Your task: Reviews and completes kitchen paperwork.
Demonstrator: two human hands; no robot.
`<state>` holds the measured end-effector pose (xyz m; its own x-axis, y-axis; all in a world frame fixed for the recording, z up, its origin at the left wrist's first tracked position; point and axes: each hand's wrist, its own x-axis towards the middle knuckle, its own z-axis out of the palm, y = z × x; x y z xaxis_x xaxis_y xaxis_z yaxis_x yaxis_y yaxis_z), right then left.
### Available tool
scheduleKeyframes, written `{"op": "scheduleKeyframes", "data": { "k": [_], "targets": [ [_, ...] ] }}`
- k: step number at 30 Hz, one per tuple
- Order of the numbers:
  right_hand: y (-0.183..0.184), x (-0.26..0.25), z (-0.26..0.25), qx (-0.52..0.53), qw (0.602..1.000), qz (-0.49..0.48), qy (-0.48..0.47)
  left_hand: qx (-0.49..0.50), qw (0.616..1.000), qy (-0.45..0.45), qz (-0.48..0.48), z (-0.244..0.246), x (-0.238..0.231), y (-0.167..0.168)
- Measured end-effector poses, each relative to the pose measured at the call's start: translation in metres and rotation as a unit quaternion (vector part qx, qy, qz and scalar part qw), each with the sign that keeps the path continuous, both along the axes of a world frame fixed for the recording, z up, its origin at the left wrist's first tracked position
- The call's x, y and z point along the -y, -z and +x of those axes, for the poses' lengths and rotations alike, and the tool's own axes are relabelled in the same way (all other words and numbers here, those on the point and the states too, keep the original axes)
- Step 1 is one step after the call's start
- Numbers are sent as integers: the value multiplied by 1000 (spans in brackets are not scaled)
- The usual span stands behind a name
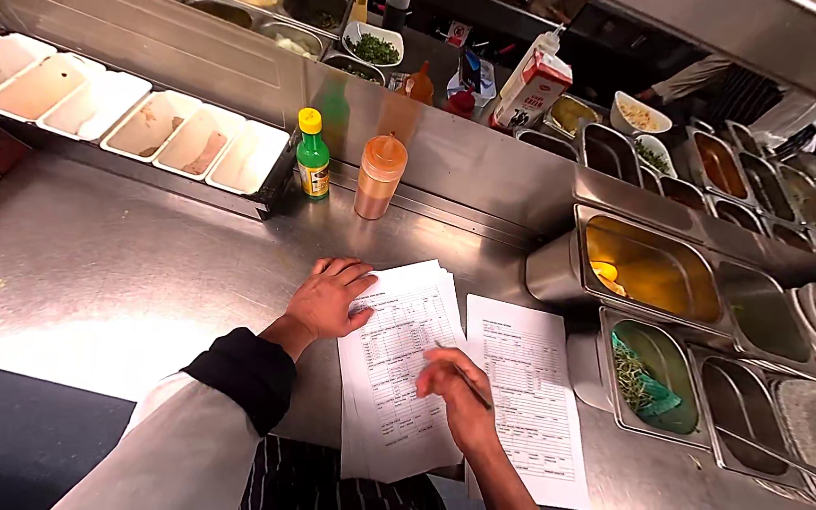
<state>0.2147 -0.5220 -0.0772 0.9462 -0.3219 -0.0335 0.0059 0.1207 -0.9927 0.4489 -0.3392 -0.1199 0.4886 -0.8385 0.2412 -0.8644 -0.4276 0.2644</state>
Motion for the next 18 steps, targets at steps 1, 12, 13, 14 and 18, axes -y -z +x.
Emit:
{"op": "scheduleKeyframes", "data": {
  "k": [1,12,13,14,18],
  "targets": [
    [-4,-3,8,-48,998,20,-20,-1,1000,0,1,0,0,0],
    [51,-40,33,107,898,-376,203,7,1000,1,0,1,-1,3],
    [51,-40,33,102,892,-392,200,5,1000,2,-2,1,-1,4],
    [52,-41,34,102,885,-410,196,4,1000,3,-2,2,0,4],
    [53,-42,36,109,868,-452,173,4,1000,4,-6,2,-1,3]
  ]
}}
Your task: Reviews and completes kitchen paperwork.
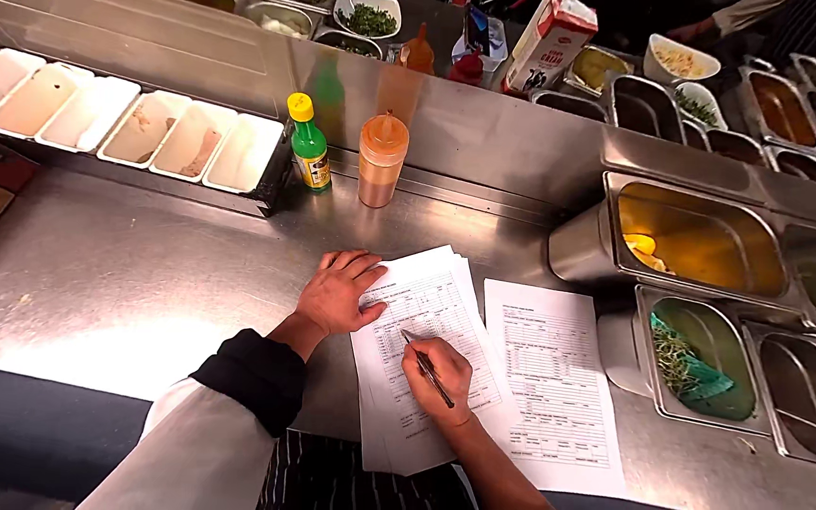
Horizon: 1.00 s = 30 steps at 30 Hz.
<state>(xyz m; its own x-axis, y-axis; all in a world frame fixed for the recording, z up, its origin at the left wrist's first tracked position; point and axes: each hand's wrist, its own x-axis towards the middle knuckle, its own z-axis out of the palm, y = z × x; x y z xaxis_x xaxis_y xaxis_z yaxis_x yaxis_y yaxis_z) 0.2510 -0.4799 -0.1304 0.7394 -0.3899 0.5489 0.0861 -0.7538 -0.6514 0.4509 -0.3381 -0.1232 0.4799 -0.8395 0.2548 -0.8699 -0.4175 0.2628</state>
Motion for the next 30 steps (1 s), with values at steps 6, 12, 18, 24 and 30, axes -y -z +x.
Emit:
{"op": "scheduleKeyframes", "data": {
  "k": [6,12,18,24,30],
  "targets": [
    [0,2,0,-11,1000,11,-8,4,1000,3,-3,0,1,-1],
    [0,2,-1,-6,1000,20,7,0,1000,3,-3,0,1,-1],
    [1,1,-1,-5,999,30,19,2,1000,2,-3,-1,1,0],
    [0,2,-2,12,999,46,24,3,1000,1,-3,0,1,0],
    [0,-1,-5,1,999,8,33,7,1000,0,-4,0,1,1]
  ]
}}
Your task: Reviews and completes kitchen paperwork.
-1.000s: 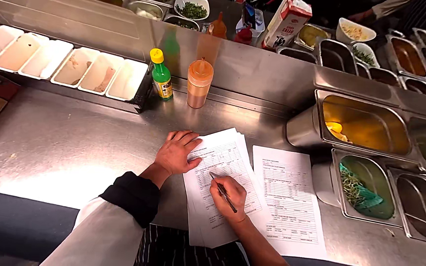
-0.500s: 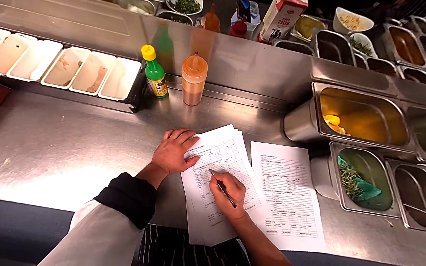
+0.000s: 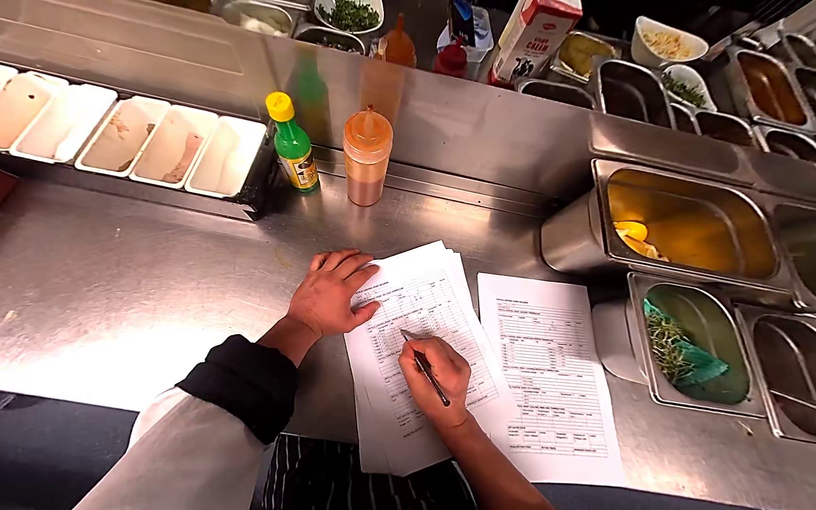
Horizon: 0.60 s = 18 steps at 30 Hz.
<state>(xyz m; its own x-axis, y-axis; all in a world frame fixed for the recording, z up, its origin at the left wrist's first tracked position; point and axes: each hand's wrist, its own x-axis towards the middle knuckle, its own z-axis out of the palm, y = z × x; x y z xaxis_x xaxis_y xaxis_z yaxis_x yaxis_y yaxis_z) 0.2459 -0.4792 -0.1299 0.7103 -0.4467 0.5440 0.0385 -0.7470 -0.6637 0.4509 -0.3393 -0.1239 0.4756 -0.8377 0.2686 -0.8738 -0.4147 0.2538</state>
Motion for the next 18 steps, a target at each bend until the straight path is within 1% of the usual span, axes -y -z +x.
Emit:
{"op": "scheduleKeyframes", "data": {
  "k": [4,10,18],
  "targets": [
    [-2,-1,-3,-10,1000,13,2,-7,1000,-2,8,-1,0,-3],
    [1,-1,-2,-11,999,-14,-32,3,1000,2,2,-1,0,-2],
    [3,0,-2,-6,999,5,-38,2,1000,1,-2,-1,0,0]
  ]
}}
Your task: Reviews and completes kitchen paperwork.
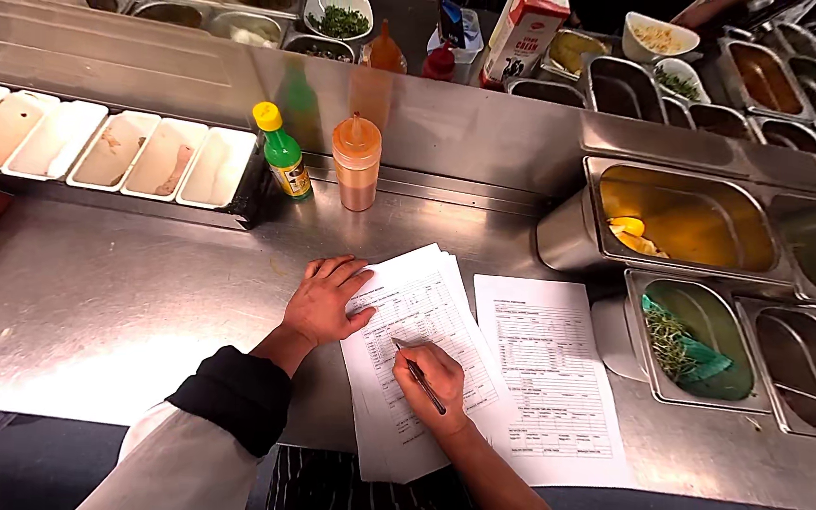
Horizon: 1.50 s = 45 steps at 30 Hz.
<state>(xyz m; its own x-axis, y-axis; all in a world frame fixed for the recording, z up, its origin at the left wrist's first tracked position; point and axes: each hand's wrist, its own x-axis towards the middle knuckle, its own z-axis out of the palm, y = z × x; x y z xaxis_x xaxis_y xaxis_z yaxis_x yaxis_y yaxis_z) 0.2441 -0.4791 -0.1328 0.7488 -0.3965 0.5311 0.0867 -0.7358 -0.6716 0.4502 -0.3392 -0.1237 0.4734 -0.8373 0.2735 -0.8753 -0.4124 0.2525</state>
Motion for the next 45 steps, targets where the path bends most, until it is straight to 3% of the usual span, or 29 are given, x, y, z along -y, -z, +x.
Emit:
{"op": "scheduleKeyframes", "data": {
  "k": [45],
  "targets": [
    [1,0,-2,11,1000,-7,19,10,1000,-2,-2,1,0,3]
  ]
}}
